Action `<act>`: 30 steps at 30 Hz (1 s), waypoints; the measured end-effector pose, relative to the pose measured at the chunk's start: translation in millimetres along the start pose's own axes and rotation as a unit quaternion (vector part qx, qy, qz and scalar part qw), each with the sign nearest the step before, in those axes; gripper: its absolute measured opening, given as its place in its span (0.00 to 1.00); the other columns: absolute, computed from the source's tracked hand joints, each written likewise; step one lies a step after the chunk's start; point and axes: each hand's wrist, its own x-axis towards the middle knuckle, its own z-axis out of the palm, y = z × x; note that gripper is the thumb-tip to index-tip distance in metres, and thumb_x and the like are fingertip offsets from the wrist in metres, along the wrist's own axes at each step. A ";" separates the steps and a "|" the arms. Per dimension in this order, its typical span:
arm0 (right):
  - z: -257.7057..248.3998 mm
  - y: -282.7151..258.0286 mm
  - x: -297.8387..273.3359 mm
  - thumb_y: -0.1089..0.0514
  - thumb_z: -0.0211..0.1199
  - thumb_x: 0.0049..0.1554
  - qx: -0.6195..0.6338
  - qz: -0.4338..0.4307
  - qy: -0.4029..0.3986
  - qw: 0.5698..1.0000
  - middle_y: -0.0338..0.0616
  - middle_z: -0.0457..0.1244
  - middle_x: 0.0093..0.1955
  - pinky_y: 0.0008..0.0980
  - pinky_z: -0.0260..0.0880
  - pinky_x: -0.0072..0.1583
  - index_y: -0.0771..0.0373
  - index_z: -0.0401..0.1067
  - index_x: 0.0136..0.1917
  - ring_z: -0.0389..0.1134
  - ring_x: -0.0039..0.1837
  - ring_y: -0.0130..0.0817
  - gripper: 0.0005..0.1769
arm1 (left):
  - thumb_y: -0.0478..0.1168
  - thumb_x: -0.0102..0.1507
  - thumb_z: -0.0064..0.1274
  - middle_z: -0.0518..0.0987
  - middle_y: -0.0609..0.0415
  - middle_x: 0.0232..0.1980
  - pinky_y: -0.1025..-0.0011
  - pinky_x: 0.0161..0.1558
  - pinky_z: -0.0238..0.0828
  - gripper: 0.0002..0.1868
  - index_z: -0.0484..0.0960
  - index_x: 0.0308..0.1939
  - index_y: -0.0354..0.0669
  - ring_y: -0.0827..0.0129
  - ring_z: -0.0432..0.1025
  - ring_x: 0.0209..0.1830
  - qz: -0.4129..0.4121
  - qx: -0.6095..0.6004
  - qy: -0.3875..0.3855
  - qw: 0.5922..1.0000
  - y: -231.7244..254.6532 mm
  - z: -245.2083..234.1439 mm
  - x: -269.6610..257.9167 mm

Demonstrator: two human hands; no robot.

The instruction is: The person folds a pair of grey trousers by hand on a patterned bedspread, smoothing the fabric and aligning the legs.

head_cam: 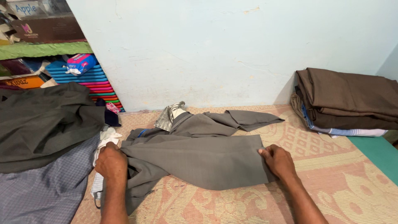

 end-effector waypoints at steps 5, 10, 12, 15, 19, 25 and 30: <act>3.3 3.7 5.9 0.51 0.71 0.55 0.072 -0.097 0.142 0.982 0.49 0.71 0.44 0.41 0.72 0.53 0.65 0.78 0.49 0.73 0.48 0.42 0.16 | 0.40 0.63 0.58 0.82 0.46 0.42 0.49 0.38 0.75 0.03 0.82 0.38 0.46 0.46 0.79 0.38 -0.005 -0.011 -0.010 1.000 -0.8 1.4 1.5; 2.6 2.9 5.0 0.56 0.69 0.55 0.132 -0.098 0.098 0.981 0.46 0.72 0.43 0.37 0.74 0.53 0.63 0.75 0.58 0.74 0.48 0.38 0.19 | 0.39 0.61 0.60 0.83 0.46 0.42 0.50 0.39 0.75 0.04 0.82 0.38 0.45 0.47 0.79 0.40 -0.006 -0.021 -0.025 0.999 0.8 0.1 1.8; 1.5 0.9 4.4 0.56 0.68 0.56 0.131 -0.089 0.078 0.984 0.45 0.72 0.43 0.37 0.74 0.54 0.61 0.75 0.60 0.75 0.48 0.37 0.19 | 0.39 0.61 0.61 0.83 0.46 0.42 0.51 0.40 0.75 0.05 0.82 0.38 0.44 0.48 0.79 0.40 -0.003 -0.020 -0.028 0.999 1.0 -1.2 1.1; 1.8 0.2 7.7 0.58 0.66 0.56 0.219 -0.060 -0.009 0.974 0.44 0.73 0.45 0.37 0.73 0.54 0.57 0.73 0.64 0.74 0.50 0.33 0.21 | 0.39 0.61 0.61 0.83 0.46 0.43 0.52 0.40 0.75 0.06 0.83 0.39 0.44 0.48 0.79 0.40 -0.007 -0.020 -0.032 0.999 2.1 -1.6 1.7; 13.5 9.8 18.3 0.61 0.59 0.60 0.318 0.002 -0.146 0.937 0.49 0.69 0.51 0.41 0.77 0.55 0.53 0.71 0.67 0.72 0.51 0.34 0.22 | 0.38 0.60 0.62 0.83 0.46 0.42 0.52 0.40 0.75 0.06 0.83 0.39 0.44 0.49 0.79 0.40 -0.008 -0.022 -0.036 0.999 2.6 -2.2 2.6; 8.6 12.9 20.4 0.64 0.58 0.59 0.343 0.017 -0.186 0.921 0.52 0.73 0.51 0.42 0.78 0.56 0.59 0.78 0.61 0.74 0.51 0.39 0.18 | 0.37 0.61 0.61 0.83 0.45 0.42 0.52 0.41 0.75 0.05 0.82 0.40 0.43 0.48 0.80 0.41 -0.010 -0.030 -0.043 0.999 2.4 1.2 3.0; -24.2 -3.0 0.5 0.60 0.62 0.60 0.370 0.081 0.012 0.925 0.51 0.72 0.55 0.46 0.77 0.56 0.59 0.80 0.56 0.73 0.55 0.42 0.11 | 0.34 0.60 0.60 0.84 0.43 0.44 0.51 0.47 0.74 0.09 0.82 0.44 0.42 0.45 0.79 0.45 0.005 -0.083 -0.070 0.994 10.1 -9.7 6.8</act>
